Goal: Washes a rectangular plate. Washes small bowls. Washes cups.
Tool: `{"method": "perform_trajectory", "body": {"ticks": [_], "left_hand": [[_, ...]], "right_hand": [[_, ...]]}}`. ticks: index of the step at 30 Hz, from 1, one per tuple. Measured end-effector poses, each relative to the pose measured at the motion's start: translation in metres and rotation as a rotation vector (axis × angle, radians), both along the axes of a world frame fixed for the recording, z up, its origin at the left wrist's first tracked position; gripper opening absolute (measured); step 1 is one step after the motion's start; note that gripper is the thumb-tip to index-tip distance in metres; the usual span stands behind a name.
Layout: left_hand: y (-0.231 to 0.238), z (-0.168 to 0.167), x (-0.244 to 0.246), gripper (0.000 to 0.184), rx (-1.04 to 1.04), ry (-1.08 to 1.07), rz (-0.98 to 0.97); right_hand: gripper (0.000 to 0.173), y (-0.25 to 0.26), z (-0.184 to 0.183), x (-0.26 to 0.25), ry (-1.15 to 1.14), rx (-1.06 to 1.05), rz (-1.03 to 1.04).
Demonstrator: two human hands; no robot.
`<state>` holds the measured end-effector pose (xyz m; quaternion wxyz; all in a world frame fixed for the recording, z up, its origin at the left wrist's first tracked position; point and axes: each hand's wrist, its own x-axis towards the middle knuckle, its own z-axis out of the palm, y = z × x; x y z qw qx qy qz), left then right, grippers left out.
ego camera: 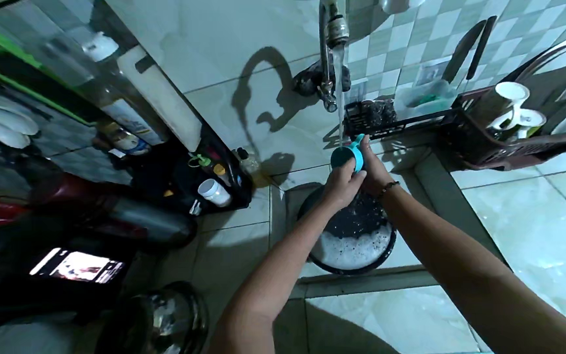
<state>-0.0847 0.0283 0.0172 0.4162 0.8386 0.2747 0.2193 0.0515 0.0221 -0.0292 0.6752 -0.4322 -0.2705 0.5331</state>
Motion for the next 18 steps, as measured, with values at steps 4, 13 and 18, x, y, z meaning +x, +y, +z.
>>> {"method": "perform_trajectory", "body": {"ticks": [4,13,18], "left_hand": [[0.033,0.004,-0.008,0.025,0.786,0.442,-0.21],[0.043,0.012,-0.027,0.026,0.208,0.378,0.12],[0.038,0.004,-0.023,0.024,0.258,0.437,0.093]], "right_hand": [[0.082,-0.004,0.003,0.004,0.185,-0.127,0.119],[0.048,-0.049,-0.012,0.028,0.636,0.18,-0.006],[0.036,-0.07,0.007,0.009,0.852,0.545,0.167]]}}
